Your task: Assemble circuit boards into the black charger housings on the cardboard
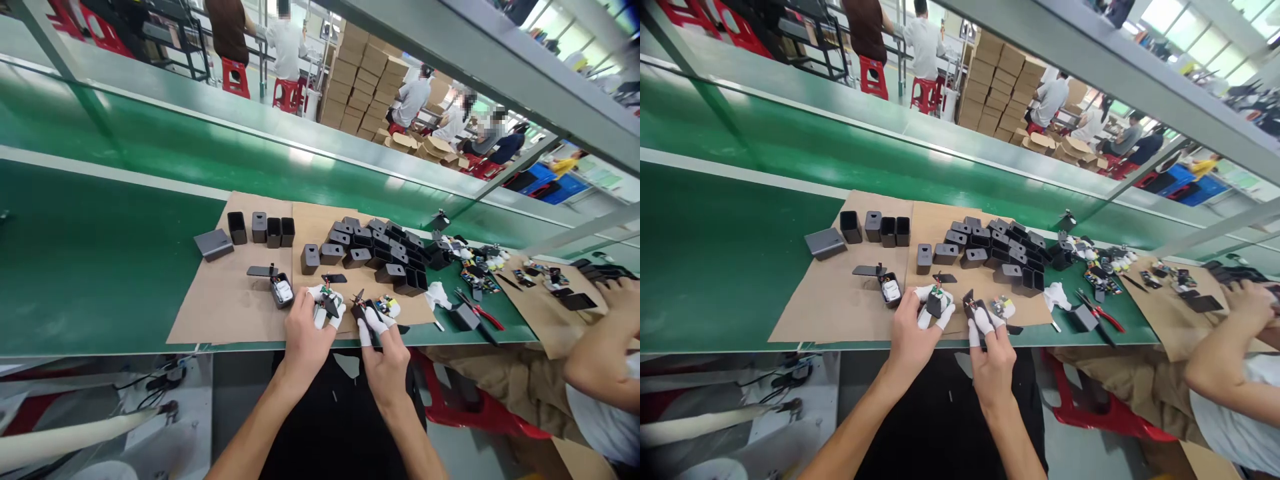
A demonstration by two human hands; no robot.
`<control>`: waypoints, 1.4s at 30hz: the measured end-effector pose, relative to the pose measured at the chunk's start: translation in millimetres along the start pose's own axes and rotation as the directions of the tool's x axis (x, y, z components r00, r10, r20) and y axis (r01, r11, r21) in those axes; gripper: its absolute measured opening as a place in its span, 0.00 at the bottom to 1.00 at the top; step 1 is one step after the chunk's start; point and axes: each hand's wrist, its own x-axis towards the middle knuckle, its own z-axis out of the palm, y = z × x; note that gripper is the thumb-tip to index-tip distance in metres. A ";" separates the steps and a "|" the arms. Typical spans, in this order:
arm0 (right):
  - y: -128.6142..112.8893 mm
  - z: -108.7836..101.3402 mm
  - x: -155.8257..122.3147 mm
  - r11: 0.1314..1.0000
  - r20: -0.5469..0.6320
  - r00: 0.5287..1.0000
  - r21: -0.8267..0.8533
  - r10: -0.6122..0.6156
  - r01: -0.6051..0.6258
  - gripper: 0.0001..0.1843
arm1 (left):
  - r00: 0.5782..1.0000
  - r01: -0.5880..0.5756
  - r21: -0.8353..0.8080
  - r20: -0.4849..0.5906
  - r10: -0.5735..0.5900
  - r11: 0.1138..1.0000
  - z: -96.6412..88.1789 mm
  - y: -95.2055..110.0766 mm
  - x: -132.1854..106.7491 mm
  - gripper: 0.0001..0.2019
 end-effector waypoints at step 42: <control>-17.2 17.1 44.1 0.918 0.071 0.934 0.173 0.350 -0.357 0.28 | 0.910 0.046 -0.499 -0.337 -0.243 0.865 -15.7 47.1 -35.0 0.14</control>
